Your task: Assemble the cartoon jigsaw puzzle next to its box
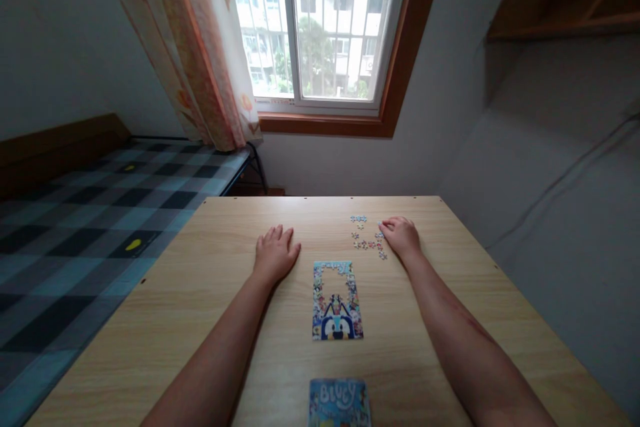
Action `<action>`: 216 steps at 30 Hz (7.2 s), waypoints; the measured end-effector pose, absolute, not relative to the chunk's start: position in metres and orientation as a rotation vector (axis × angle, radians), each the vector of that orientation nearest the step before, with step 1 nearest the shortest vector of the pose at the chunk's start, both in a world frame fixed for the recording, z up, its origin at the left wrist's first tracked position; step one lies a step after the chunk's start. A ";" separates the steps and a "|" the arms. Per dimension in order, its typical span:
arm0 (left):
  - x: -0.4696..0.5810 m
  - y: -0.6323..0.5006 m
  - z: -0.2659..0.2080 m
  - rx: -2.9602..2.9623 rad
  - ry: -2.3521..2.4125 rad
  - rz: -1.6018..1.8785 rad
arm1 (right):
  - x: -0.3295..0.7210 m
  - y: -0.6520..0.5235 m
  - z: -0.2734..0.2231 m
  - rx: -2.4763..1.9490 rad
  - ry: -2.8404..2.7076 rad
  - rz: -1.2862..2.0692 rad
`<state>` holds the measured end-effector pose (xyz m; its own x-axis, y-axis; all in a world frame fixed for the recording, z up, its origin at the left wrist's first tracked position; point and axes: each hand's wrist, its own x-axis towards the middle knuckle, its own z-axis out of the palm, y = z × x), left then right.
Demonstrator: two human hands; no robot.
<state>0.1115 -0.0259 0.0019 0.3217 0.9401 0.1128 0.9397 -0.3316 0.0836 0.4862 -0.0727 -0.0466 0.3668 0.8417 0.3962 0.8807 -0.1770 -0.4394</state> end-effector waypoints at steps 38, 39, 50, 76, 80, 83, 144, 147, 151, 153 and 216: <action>0.152 -0.152 0.085 2.711 0.488 0.176 | 0.487 -0.074 -0.050 -1.876 -1.058 0.099; 0.152 -0.177 0.086 2.725 0.342 0.036 | 0.486 -0.075 -0.049 -1.856 -1.045 0.093; 0.137 -0.241 0.047 2.845 0.432 -0.424 | 0.462 -0.091 -0.008 -1.695 -1.062 -0.042; 0.154 -0.100 0.013 2.545 0.908 0.927 | 0.352 -0.153 -0.017 -1.235 -1.074 1.040; 0.154 -0.100 0.008 2.568 0.867 0.926 | 0.350 -0.155 -0.019 -1.233 -1.077 1.043; 0.153 -0.100 0.007 2.580 0.876 0.937 | 0.350 -0.157 -0.019 -1.218 -1.087 1.072; 0.150 -0.087 -0.001 2.707 1.032 0.742 | 0.359 -0.164 -0.008 -1.372 -1.851 0.169; 0.150 -0.086 -0.003 2.701 1.013 0.754 | 0.359 -0.165 -0.009 -1.382 -1.884 0.191; 0.151 -0.086 -0.005 2.697 1.022 0.748 | 0.358 -0.164 -0.012 -1.402 -1.939 0.172; 0.152 -0.086 -0.004 2.701 1.028 0.751 | 0.358 -0.164 -0.013 -1.426 -1.964 0.154; 0.130 -0.056 -0.012 1.853 1.278 1.280 | 0.477 -0.140 -0.024 -2.213 -1.399 -0.180</action>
<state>0.1298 -0.0555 -0.0118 0.0968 0.9131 0.3961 0.3943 -0.4006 0.8271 0.4772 -0.1399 -0.0237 0.4598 0.8065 0.3716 0.8743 -0.3380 -0.3484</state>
